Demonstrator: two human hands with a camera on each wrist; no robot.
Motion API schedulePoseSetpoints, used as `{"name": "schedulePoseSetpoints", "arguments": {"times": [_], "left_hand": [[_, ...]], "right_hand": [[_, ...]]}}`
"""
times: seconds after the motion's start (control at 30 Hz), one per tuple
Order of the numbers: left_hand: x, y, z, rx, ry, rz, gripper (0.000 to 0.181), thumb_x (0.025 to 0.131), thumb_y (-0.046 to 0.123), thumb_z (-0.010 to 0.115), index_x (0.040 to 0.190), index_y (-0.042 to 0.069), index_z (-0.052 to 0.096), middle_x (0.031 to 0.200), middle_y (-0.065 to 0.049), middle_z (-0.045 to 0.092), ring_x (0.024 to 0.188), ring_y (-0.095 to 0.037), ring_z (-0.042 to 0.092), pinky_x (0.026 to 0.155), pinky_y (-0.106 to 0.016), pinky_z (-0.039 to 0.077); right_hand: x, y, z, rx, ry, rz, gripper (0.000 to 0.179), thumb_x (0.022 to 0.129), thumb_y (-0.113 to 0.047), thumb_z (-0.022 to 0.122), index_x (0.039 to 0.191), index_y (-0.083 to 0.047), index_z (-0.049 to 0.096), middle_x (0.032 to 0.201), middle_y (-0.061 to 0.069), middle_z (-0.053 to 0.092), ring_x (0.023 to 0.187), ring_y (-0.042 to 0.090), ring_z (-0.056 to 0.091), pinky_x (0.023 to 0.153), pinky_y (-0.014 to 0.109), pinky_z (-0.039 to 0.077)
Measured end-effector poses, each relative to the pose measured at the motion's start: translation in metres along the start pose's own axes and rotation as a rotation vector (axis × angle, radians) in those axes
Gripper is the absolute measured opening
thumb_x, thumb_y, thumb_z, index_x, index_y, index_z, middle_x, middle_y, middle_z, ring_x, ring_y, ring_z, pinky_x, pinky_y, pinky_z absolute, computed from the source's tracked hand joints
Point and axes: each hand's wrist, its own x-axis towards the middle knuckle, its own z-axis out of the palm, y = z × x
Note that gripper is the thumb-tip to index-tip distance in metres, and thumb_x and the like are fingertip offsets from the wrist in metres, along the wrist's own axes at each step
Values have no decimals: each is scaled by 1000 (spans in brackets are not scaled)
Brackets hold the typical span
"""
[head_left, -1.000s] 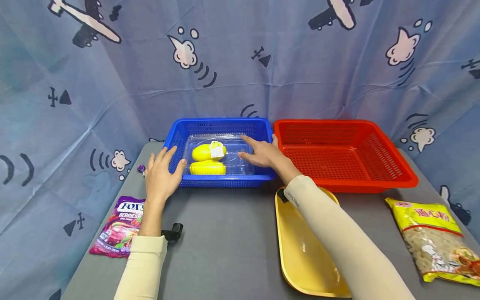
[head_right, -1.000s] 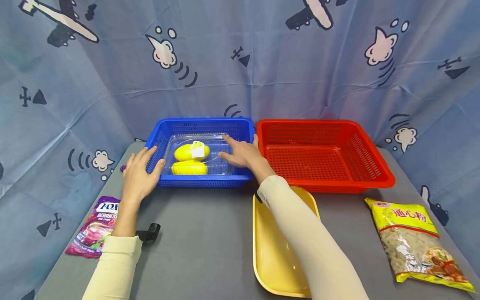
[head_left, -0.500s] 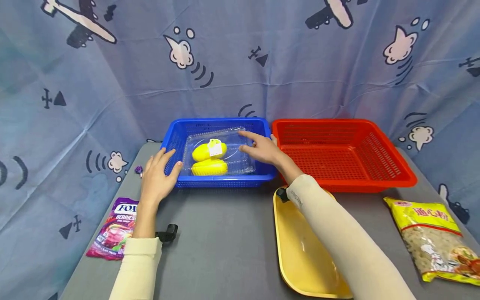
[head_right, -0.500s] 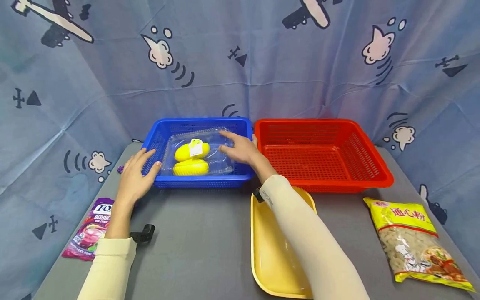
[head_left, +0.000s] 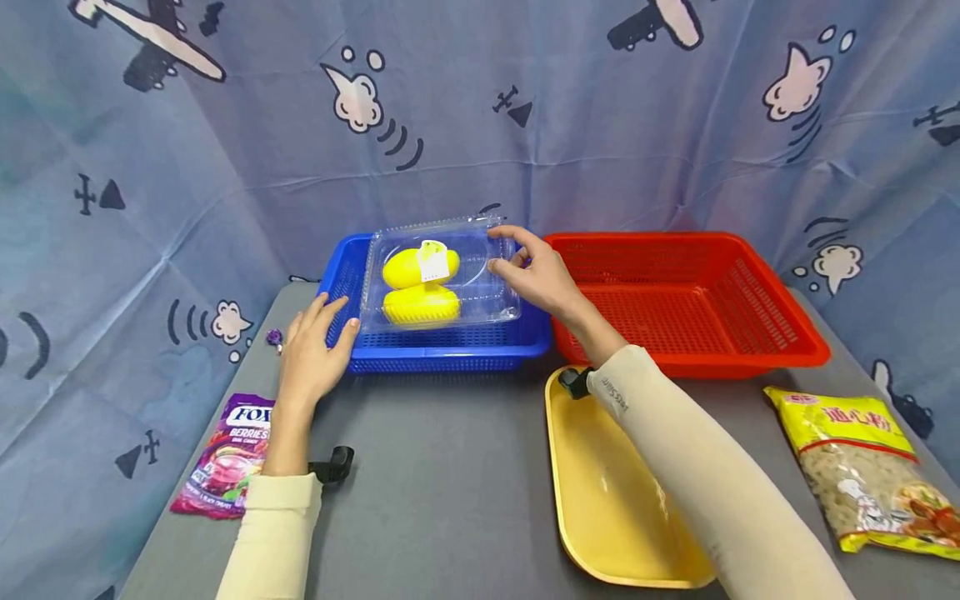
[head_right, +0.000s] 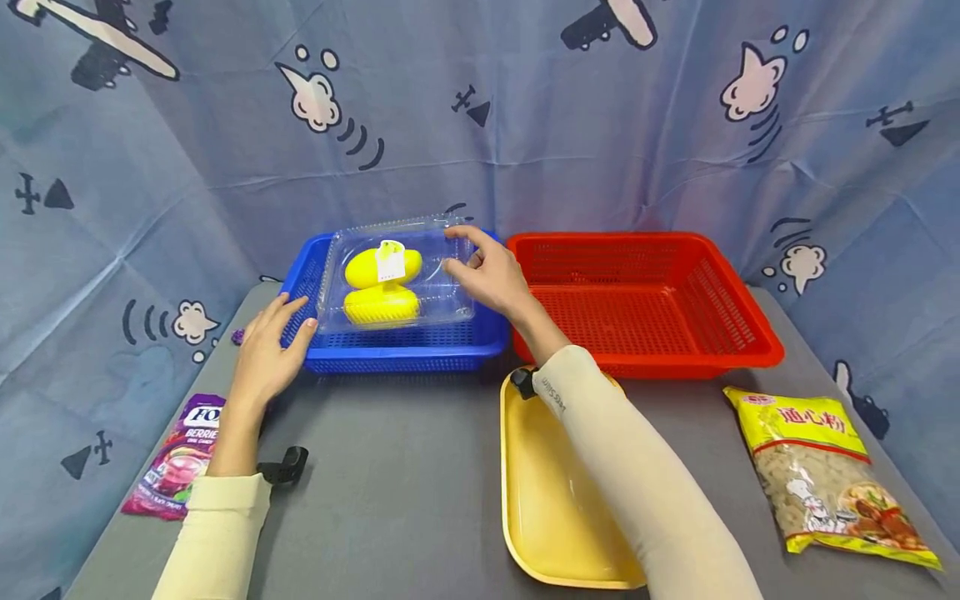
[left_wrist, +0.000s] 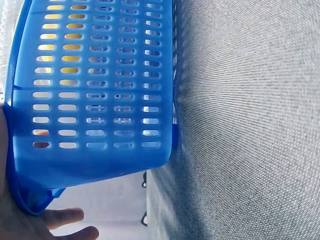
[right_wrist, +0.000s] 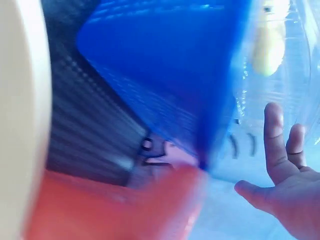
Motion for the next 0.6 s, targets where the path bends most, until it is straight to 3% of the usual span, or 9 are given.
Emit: {"name": "schedulePoseSetpoints", "arguments": {"times": [0.33, 0.6], "left_hand": [[0, 1, -1, -8, -10, 12, 49, 106, 35, 45, 151, 14, 49, 165, -17, 34, 148, -57, 26, 119, -73, 19], [0, -1, -2, -19, -17, 29, 48, 106, 29, 44, 150, 11, 49, 164, -20, 34, 145, -60, 28, 120, -71, 19]], "right_hand": [[-35, -29, -38, 87, 19, -25, 44, 94, -28, 68, 137, -34, 60, 85, 8, 55, 78, 24, 53, 62, 32, 44], [-77, -39, -50, 102, -11, -54, 46, 95, -21, 68, 139, -31, 58, 96, 8, 55, 81, 25, 55, 67, 30, 51]]}}
